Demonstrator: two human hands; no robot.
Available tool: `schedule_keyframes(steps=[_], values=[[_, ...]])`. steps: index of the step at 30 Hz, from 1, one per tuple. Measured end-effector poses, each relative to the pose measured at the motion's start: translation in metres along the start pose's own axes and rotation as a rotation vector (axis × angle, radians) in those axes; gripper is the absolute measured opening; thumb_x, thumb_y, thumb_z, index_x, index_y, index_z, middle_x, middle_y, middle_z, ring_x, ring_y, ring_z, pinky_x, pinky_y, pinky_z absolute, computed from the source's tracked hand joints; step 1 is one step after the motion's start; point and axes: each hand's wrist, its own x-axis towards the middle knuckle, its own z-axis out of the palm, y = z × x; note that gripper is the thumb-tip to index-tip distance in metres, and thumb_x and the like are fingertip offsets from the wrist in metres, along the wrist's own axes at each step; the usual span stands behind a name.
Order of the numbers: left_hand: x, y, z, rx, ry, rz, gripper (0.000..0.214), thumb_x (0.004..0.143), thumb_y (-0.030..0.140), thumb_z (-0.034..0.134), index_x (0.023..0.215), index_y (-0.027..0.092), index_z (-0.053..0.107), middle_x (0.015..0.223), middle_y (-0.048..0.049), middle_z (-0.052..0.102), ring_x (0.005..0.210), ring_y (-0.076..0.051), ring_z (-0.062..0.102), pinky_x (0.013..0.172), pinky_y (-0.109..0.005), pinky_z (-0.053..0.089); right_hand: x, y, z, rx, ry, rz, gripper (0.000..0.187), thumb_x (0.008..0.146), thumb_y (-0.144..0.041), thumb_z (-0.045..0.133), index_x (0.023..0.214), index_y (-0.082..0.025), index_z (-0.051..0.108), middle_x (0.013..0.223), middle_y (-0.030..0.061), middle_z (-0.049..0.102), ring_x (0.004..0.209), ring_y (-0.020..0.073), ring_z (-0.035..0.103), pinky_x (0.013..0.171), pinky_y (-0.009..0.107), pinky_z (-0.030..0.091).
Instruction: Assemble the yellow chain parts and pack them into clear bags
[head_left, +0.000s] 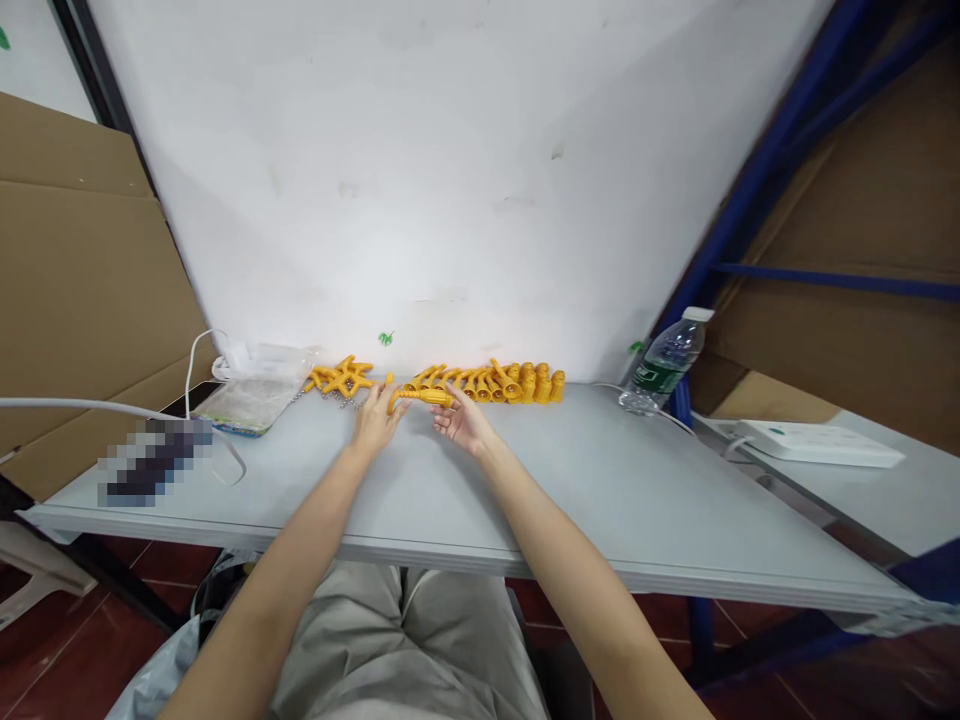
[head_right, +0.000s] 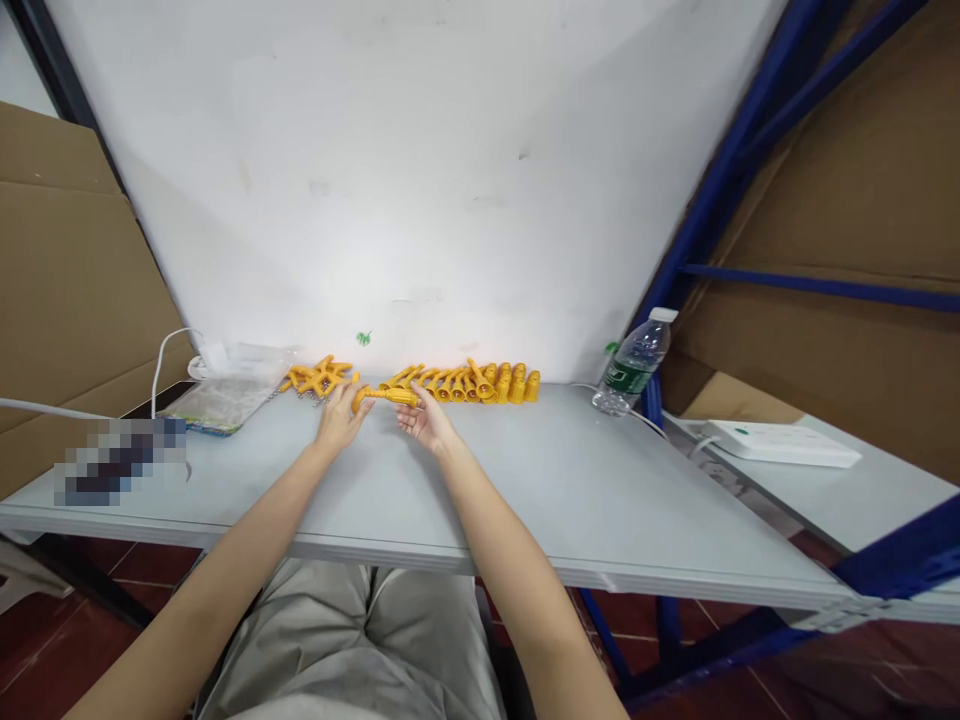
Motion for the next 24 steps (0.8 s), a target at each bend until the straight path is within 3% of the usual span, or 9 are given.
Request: schedule_keyframes(steps=[3,5,7,10,12,14,17,20,24], values=[[-0.001,0.003,0.003,-0.044,-0.022,0.002,0.048,0.095,0.05,0.038,0.133,0.023,0.05,0.128,-0.013,0.053,0.119,-0.023,0.053,0.1,-0.039,0.045,0.005,-0.002,-0.003,0.022,0.027,-0.067,0.014,0.092,-0.03,0.05,0.086,-0.018,0.055,0.07,0.0061,0.07,0.055,0.0128,0.064,0.056,0.022,0.053],[-0.001,0.002,0.005,-0.073,-0.018,0.008,0.05,0.097,0.049,0.034,0.137,0.021,0.045,0.133,-0.0145,0.051,0.122,-0.023,0.052,0.103,-0.041,0.043,0.012,-0.004,-0.007,-0.018,0.103,-0.213,0.01,0.088,-0.03,0.053,0.092,-0.02,0.052,0.075,0.0049,0.071,0.062,0.0152,0.068,0.062,0.026,0.054],[-0.001,0.0,0.006,-0.086,-0.005,-0.004,0.049,0.098,0.047,0.031,0.135,0.019,0.045,0.132,-0.0159,0.052,0.12,-0.023,0.053,0.103,-0.043,0.042,0.021,-0.009,-0.013,-0.125,0.235,-0.415,0.021,0.083,-0.032,0.059,0.098,-0.022,0.049,0.084,0.0049,0.071,0.072,0.0181,0.069,0.07,0.03,0.055],[-0.001,-0.003,0.006,-0.086,0.012,-0.02,0.047,0.098,0.046,0.029,0.131,0.017,0.047,0.128,-0.0168,0.055,0.117,-0.023,0.055,0.102,-0.043,0.043,0.034,-0.02,-0.03,-0.533,0.471,-0.719,0.037,0.078,-0.033,0.062,0.109,-0.02,0.045,0.106,0.0106,0.068,0.095,0.0232,0.067,0.085,0.037,0.049],[-0.001,-0.003,0.006,-0.083,0.012,-0.018,0.046,0.099,0.044,0.029,0.13,0.017,0.049,0.126,-0.0163,0.056,0.115,-0.023,0.056,0.101,-0.043,0.043,0.04,-0.027,-0.045,-0.955,0.595,-0.802,0.038,0.079,-0.03,0.058,0.114,-0.018,0.047,0.116,0.0151,0.064,0.108,0.0274,0.06,0.095,0.041,0.042],[-0.001,-0.003,0.007,-0.083,-0.003,-0.014,0.044,0.099,0.042,0.029,0.128,0.017,0.05,0.124,-0.0158,0.058,0.112,-0.022,0.058,0.1,-0.042,0.044,0.044,-0.033,-0.061,-1.306,0.669,-0.771,0.037,0.083,-0.026,0.05,0.119,-0.016,0.048,0.118,0.0169,0.064,0.114,0.0298,0.056,0.102,0.045,0.033],[-0.002,-0.003,0.008,-0.079,-0.026,-0.007,0.042,0.099,0.04,0.029,0.126,0.017,0.05,0.121,-0.0151,0.06,0.109,-0.022,0.059,0.098,-0.042,0.045,0.048,-0.037,-0.083,-1.614,0.71,-0.65,0.039,0.087,-0.019,0.043,0.125,-0.017,0.05,0.122,0.0168,0.063,0.116,0.0303,0.054,0.105,0.048,0.026],[-0.002,-0.003,0.009,-0.076,-0.036,-0.003,0.039,0.099,0.038,0.03,0.125,0.017,0.051,0.118,-0.0143,0.062,0.105,-0.021,0.061,0.095,-0.04,0.047,0.049,-0.036,-0.096,-1.785,0.693,-0.586,0.041,0.089,-0.021,0.043,0.129,-0.019,0.051,0.131,0.0157,0.059,0.127,0.03,0.047,0.111,0.051,0.019],[-0.003,-0.004,0.009,-0.073,-0.045,0.002,0.037,0.099,0.036,0.031,0.123,0.018,0.052,0.116,-0.0134,0.063,0.103,-0.021,0.062,0.093,-0.039,0.048,0.051,-0.034,-0.099,-1.896,0.689,-0.532,0.047,0.092,-0.025,0.043,0.138,-0.022,0.046,0.149,0.0108,0.044,0.139,0.0281,0.033,0.115,0.056,0.011]])
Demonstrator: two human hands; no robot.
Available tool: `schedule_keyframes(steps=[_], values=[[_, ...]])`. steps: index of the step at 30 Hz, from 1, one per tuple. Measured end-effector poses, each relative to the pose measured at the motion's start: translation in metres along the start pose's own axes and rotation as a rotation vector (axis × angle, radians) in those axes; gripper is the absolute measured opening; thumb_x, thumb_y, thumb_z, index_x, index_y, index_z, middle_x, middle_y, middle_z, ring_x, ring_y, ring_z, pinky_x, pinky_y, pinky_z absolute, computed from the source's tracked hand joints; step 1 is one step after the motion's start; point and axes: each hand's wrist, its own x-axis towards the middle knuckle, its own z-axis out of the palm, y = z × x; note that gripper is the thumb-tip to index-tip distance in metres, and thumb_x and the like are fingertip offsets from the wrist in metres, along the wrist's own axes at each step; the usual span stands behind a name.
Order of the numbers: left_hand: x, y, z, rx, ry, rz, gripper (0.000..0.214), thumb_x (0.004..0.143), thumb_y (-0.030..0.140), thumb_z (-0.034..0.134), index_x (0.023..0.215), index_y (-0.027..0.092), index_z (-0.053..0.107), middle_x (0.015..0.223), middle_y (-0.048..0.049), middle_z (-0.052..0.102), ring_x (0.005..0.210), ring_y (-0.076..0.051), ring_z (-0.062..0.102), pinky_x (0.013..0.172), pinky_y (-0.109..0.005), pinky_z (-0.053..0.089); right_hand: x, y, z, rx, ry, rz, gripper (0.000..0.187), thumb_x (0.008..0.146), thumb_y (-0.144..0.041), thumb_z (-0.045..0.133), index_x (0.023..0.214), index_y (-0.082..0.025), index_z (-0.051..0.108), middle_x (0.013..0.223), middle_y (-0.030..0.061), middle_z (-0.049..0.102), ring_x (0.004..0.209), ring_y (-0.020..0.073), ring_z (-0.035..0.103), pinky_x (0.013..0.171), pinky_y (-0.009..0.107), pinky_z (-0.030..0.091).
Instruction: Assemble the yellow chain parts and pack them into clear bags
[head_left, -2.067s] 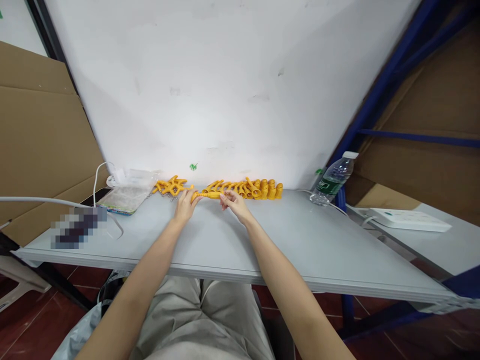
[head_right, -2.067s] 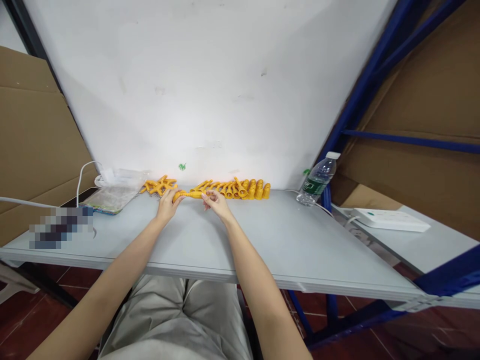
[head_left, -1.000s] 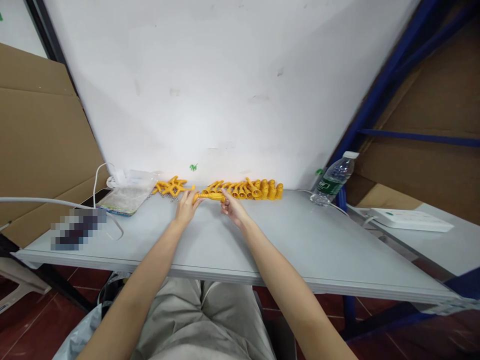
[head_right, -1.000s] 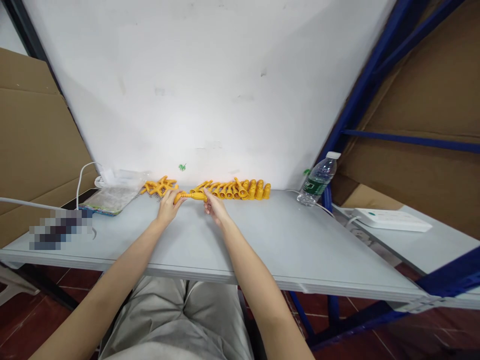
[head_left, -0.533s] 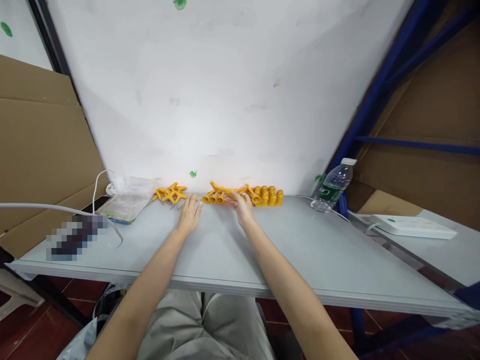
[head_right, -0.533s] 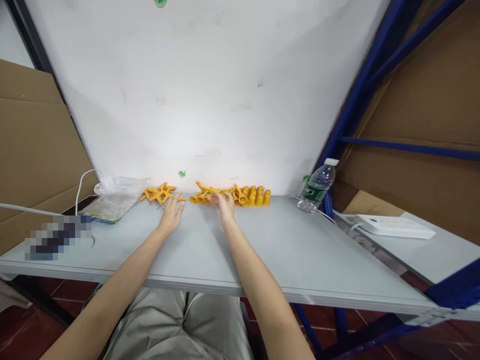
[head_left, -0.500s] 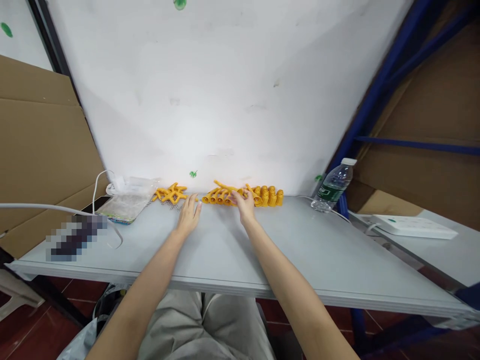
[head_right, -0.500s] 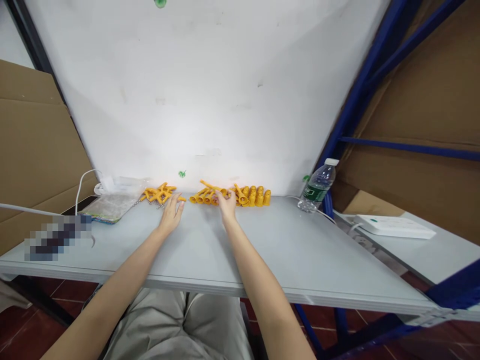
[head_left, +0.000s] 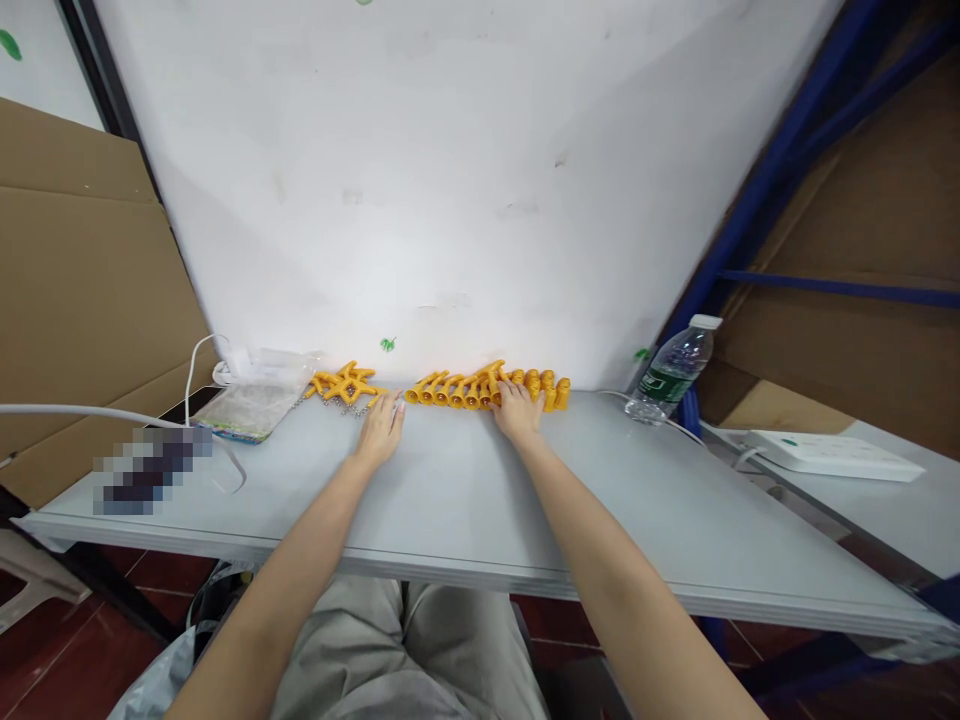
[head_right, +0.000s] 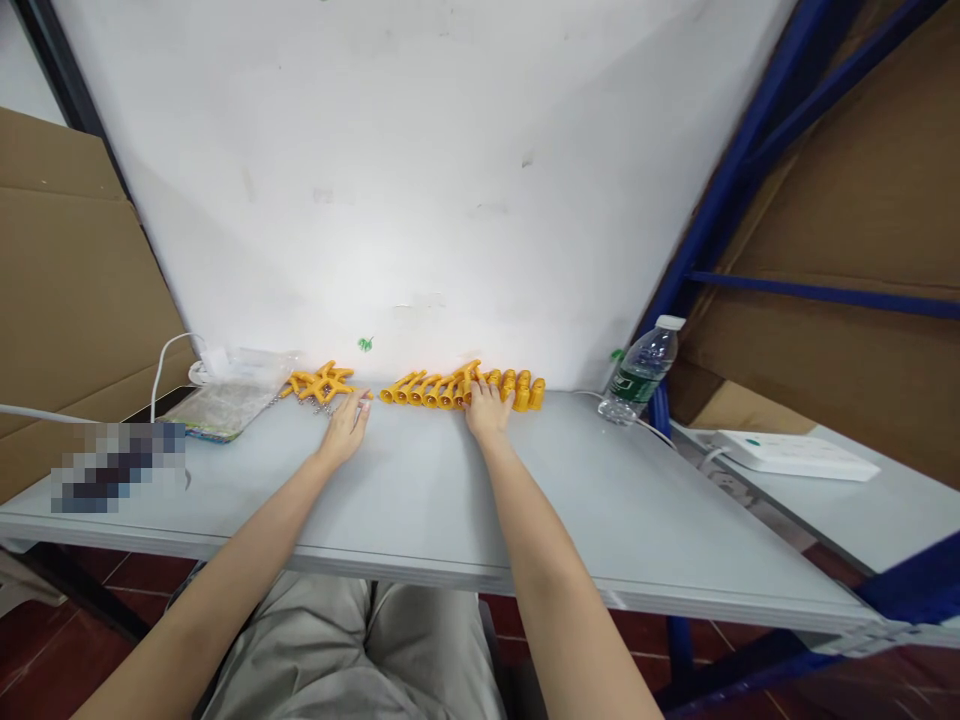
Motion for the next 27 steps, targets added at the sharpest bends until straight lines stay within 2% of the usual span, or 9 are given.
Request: schedule_keyframes(steps=[3,8,11,14,16,19,21,24,27], values=[[0.0,0.0,0.0,-0.011,-0.011,-0.001,0.036,0.099,0.036,0.031,0.123,0.017,0.052,0.116,-0.0134,0.063,0.103,-0.021,0.062,0.094,-0.039,0.048,0.002,-0.002,0.0,-0.049,-0.021,0.013,0.05,0.094,-0.027,0.041,0.143,-0.024,0.042,0.153,0.0098,0.038,0.141,0.0275,0.03,0.115,0.06,0.009],[0.0,0.0,0.0,-0.018,-0.027,-0.005,0.036,0.098,0.034,0.032,0.122,0.016,0.051,0.115,-0.0138,0.064,0.102,-0.021,0.062,0.094,-0.039,0.048,0.006,-0.005,0.001,-0.1,-0.065,0.039,0.056,0.096,-0.032,0.037,0.149,-0.017,0.034,0.155,0.0159,0.031,0.146,0.03,0.019,0.114,0.062,0.002],[-0.001,0.0,0.0,-0.018,-0.031,-0.016,0.034,0.098,0.032,0.033,0.122,0.018,0.052,0.115,-0.0126,0.064,0.101,-0.021,0.062,0.093,-0.04,0.048,0.012,-0.004,-0.001,-0.118,-0.138,0.034,0.064,0.095,-0.038,0.036,0.153,-0.012,0.023,0.159,0.0174,0.021,0.148,0.0312,0.009,0.112,0.065,-0.003],[-0.001,0.0,0.0,-0.025,-0.04,-0.024,0.033,0.098,0.032,0.034,0.122,0.018,0.052,0.114,-0.0123,0.064,0.102,-0.021,0.062,0.094,-0.04,0.048,0.021,0.002,-0.007,-0.062,-0.215,0.023,0.071,0.093,-0.048,0.036,0.154,-0.013,0.021,0.16,0.0159,0.016,0.148,0.0328,0.007,0.113,0.065,0.0],[-0.001,-0.001,0.001,-0.03,-0.043,-0.026,0.033,0.098,0.032,0.033,0.122,0.018,0.052,0.114,-0.0126,0.064,0.103,-0.022,0.061,0.094,-0.04,0.047,0.027,0.011,-0.011,0.004,-0.158,0.041,0.066,0.095,-0.046,0.029,0.153,-0.015,0.024,0.16,0.0139,0.019,0.147,0.0326,0.011,0.114,0.064,0.006],[-0.001,-0.002,0.002,-0.038,-0.04,-0.026,0.033,0.098,0.033,0.034,0.121,0.019,0.052,0.113,-0.012,0.065,0.103,-0.021,0.061,0.094,-0.04,0.048,0.031,0.031,-0.013,0.073,-0.015,0.102,0.056,0.096,-0.031,0.025,0.15,-0.019,0.031,0.158,0.0123,0.028,0.145,0.0325,0.018,0.111,0.067,0.013],[-0.001,-0.002,0.003,-0.04,-0.039,-0.025,0.033,0.098,0.033,0.035,0.121,0.019,0.053,0.112,-0.0115,0.065,0.101,-0.021,0.062,0.093,-0.04,0.048,0.03,0.044,-0.01,0.069,-0.031,0.122,0.055,0.092,-0.022,0.03,0.146,-0.023,0.04,0.156,0.011,0.031,0.145,0.0332,0.018,0.11,0.07,0.011],[-0.001,-0.002,0.003,-0.042,-0.048,-0.033,0.032,0.097,0.032,0.036,0.121,0.018,0.053,0.11,-0.0111,0.065,0.096,-0.02,0.062,0.092,-0.039,0.049,0.022,0.056,-0.005,0.02,-0.129,0.113,0.05,0.086,-0.018,0.04,0.132,-0.025,0.057,0.154,0.009,0.035,0.146,0.0347,0.016,0.109,0.072,0.004],[-0.001,-0.002,0.003,-0.045,-0.051,-0.04,0.032,0.097,0.03,0.036,0.12,0.018,0.053,0.11,-0.0113,0.065,0.096,-0.02,0.063,0.091,-0.038,0.049,0.015,0.054,-0.006,0.001,-0.124,0.091,0.044,0.085,-0.014,0.04,0.121,-0.024,0.064,0.147,0.0095,0.045,0.143,0.0319,0.024,0.111,0.069,0.003]])
